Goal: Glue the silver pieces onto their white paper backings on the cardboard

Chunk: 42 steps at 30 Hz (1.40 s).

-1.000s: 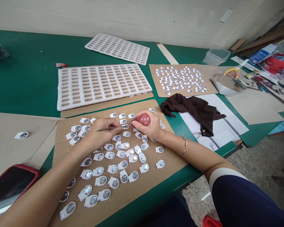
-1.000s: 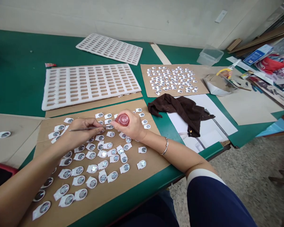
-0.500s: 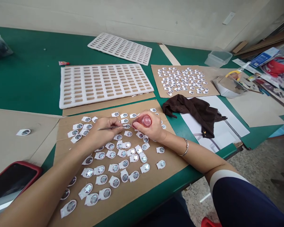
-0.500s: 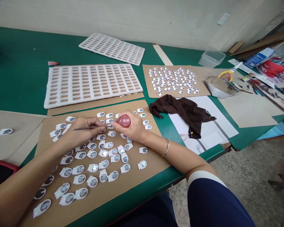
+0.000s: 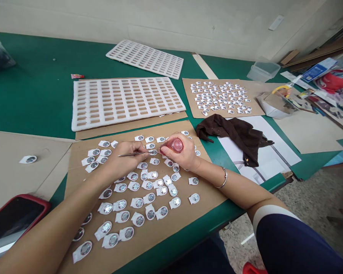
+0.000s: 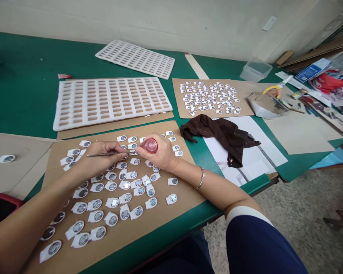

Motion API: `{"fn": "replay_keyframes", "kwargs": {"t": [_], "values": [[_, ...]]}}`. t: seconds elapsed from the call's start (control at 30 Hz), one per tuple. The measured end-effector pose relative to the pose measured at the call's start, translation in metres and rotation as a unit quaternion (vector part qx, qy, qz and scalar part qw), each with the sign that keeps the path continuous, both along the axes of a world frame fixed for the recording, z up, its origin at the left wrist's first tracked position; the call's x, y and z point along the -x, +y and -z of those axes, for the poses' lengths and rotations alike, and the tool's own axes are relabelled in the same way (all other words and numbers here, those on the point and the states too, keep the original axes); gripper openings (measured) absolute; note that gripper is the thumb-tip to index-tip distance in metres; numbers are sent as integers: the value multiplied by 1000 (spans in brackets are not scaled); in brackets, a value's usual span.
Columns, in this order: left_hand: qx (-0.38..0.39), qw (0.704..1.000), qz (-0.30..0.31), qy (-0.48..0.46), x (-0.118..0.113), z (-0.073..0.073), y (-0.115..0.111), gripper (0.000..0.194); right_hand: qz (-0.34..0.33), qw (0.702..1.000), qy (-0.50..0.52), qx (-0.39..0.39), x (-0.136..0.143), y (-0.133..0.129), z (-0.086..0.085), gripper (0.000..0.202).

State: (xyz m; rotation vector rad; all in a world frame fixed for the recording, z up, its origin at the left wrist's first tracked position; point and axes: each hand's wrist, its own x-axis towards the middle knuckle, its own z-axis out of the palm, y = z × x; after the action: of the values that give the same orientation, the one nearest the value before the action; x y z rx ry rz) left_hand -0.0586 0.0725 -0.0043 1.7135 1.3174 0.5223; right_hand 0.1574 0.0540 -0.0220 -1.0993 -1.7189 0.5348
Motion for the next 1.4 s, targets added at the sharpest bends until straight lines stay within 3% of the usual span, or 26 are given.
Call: {"fn": "replay_keyframes", "kwargs": {"t": [1.4], "values": [[31,999,-8,1,0,1,2,20,-16,999,27,14,-2,2,2,23]]}}
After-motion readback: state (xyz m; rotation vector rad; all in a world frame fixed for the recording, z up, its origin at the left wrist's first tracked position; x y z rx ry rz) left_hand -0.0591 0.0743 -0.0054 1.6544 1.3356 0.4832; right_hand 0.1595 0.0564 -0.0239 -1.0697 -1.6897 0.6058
